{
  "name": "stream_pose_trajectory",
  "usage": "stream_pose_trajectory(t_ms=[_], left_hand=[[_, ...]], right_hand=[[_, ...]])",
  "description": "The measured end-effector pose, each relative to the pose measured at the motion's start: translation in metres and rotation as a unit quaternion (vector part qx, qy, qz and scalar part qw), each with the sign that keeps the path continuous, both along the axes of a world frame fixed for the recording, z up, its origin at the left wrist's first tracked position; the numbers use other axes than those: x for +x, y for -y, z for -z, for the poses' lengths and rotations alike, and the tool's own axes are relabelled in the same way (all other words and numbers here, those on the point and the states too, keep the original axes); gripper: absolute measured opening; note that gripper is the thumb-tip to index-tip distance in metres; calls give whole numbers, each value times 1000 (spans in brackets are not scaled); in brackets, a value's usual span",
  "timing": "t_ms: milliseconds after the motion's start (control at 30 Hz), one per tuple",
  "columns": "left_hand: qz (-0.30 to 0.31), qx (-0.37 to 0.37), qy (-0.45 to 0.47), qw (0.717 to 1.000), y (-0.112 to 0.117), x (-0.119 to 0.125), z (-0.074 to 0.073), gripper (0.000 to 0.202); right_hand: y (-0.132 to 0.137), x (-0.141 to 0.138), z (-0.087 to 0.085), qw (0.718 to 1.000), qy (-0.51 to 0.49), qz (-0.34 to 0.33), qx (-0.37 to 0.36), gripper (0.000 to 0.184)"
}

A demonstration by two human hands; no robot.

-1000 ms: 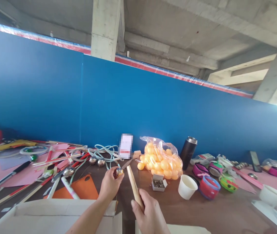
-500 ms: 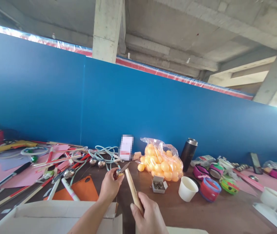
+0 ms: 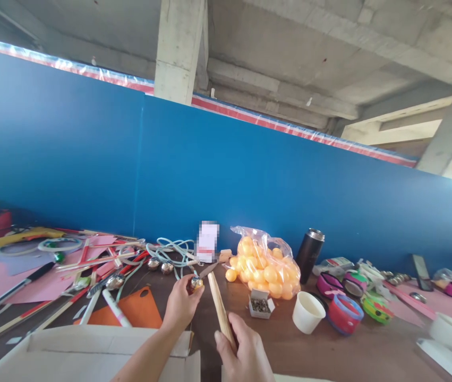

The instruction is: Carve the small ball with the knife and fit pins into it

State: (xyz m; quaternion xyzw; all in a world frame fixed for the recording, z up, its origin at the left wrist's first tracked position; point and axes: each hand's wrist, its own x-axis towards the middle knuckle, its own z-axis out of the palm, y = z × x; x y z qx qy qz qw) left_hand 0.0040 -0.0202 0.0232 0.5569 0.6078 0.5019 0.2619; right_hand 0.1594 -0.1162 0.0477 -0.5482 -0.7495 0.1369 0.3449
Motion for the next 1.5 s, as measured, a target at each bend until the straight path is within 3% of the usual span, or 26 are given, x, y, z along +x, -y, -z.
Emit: stream_pose_trajectory(t_ms=[433, 867, 1500], left_hand=[[9, -3, 9, 1000, -1, 1, 2, 30], [0, -12, -2, 1000, -1, 1, 2, 32], [50, 12, -42, 998, -5, -2, 10, 27]], right_hand=[[-4, 1, 7, 1000, 26, -9, -12, 13], [-9, 1, 17, 1000, -5, -13, 28, 22], [-10, 0, 16, 994, 72, -24, -84, 20]])
